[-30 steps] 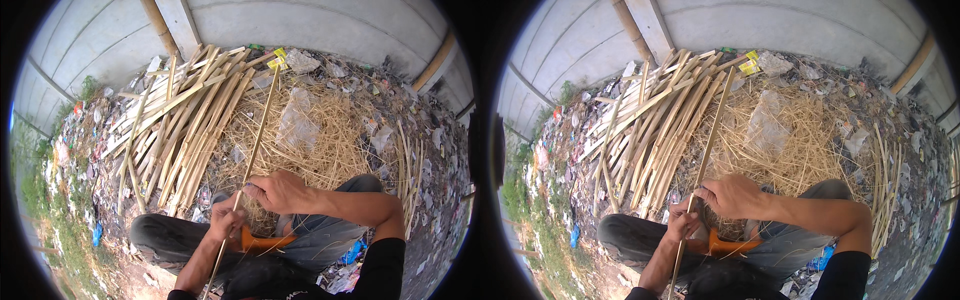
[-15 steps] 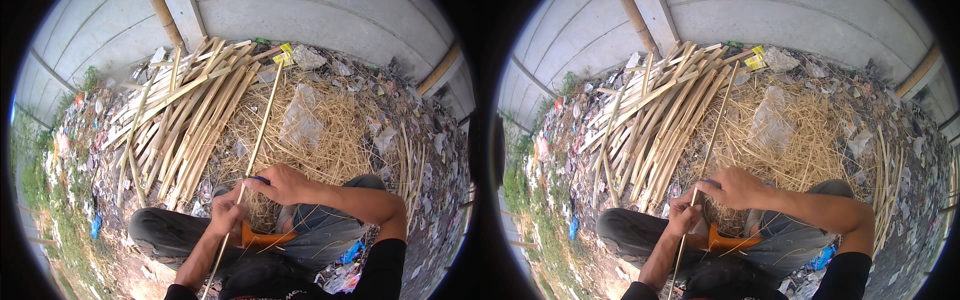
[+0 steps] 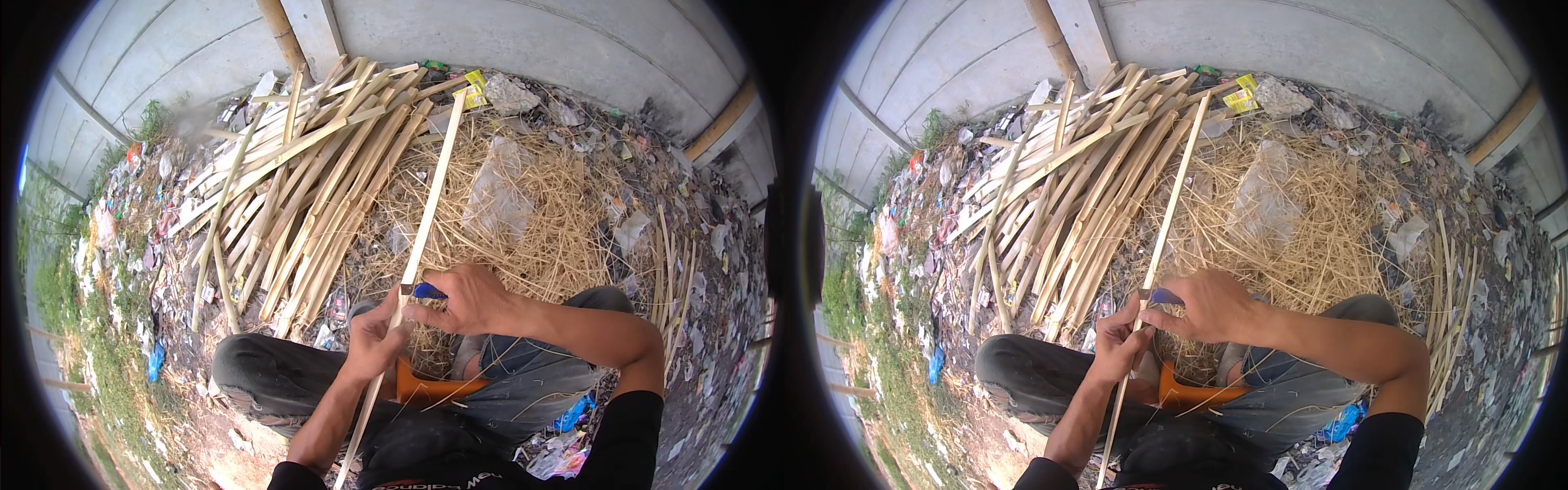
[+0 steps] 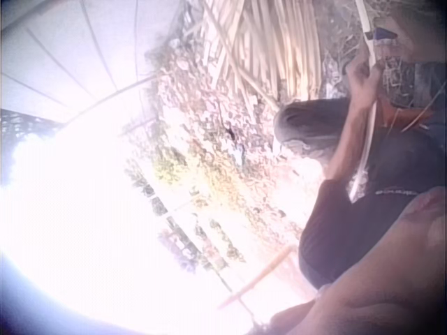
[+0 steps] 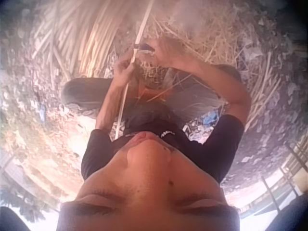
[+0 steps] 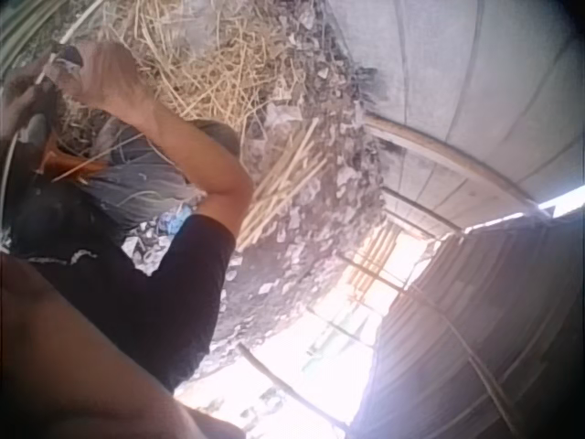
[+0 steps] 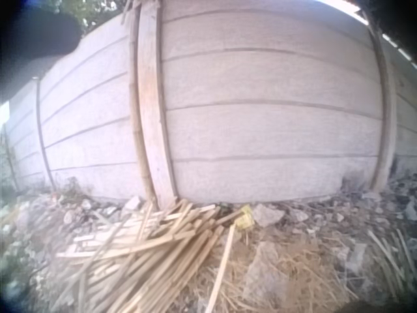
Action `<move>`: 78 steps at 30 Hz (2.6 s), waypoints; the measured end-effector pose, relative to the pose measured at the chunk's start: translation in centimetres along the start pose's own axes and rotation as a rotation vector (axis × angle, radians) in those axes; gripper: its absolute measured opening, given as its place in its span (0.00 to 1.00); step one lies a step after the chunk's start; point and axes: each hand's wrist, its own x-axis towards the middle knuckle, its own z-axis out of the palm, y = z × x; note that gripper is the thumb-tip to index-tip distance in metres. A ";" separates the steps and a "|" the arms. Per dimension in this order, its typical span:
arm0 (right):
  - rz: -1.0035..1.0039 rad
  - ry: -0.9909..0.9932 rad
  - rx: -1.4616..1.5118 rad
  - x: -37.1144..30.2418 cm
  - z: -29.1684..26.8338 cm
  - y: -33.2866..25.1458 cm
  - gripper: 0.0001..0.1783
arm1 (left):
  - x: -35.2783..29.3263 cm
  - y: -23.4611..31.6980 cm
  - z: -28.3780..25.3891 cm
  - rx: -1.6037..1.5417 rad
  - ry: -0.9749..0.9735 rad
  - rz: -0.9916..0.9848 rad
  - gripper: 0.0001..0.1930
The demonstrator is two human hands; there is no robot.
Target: The person sits on the ground and uses a knife to split long bamboo poles into thin strips. They hold the pole with one hand and use the knife to shave and separate the bamboo, discarding the resulting strips onto a pile.
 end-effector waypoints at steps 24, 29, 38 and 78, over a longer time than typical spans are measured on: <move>0.190 0.289 -0.127 3.0 -6.3 4.1 0.28 | 0.1 -1.5 -0.1 0.182 0.049 0.116 0.35; -0.084 0.151 -0.133 0.5 -1.0 1.9 0.29 | 0.2 0.5 0.5 0.089 0.042 -0.017 0.34; -0.079 0.116 -0.071 0.4 0.5 0.4 0.27 | 0.3 0.7 -0.2 -0.062 0.019 -0.044 0.33; 0.171 0.139 -0.112 3.0 -6.0 4.1 0.25 | -0.3 -1.8 -0.6 0.381 0.048 0.112 0.37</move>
